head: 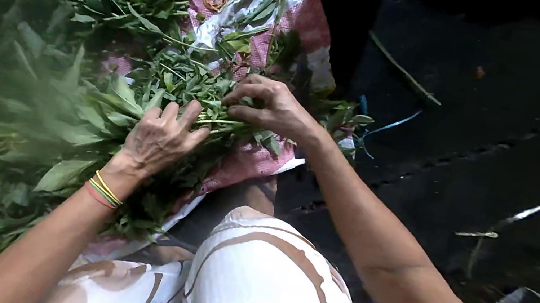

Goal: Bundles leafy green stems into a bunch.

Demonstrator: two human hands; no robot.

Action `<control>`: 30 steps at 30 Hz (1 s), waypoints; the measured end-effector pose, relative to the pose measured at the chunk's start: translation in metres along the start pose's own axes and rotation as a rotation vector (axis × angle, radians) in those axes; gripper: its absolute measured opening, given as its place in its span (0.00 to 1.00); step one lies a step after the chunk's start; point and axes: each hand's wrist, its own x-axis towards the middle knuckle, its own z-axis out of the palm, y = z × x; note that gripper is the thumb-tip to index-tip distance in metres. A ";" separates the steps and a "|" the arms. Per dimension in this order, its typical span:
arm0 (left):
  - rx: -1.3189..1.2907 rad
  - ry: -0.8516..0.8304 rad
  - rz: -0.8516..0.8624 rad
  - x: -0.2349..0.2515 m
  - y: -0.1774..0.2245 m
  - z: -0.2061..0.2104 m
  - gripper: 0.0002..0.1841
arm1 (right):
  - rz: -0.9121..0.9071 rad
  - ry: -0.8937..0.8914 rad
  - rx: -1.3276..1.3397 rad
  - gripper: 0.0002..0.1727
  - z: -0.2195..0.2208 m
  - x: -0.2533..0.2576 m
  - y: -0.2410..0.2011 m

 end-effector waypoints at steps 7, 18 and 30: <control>-0.102 0.059 -0.002 -0.025 -0.002 -0.006 0.08 | 0.176 0.202 -0.203 0.08 -0.029 -0.032 0.029; 0.026 0.108 -0.028 -0.054 -0.010 -0.011 0.09 | 0.236 0.277 -0.313 0.16 -0.050 -0.049 0.020; 0.052 0.149 -0.032 -0.049 -0.001 -0.016 0.08 | 0.065 0.254 -0.253 0.12 -0.006 -0.032 0.007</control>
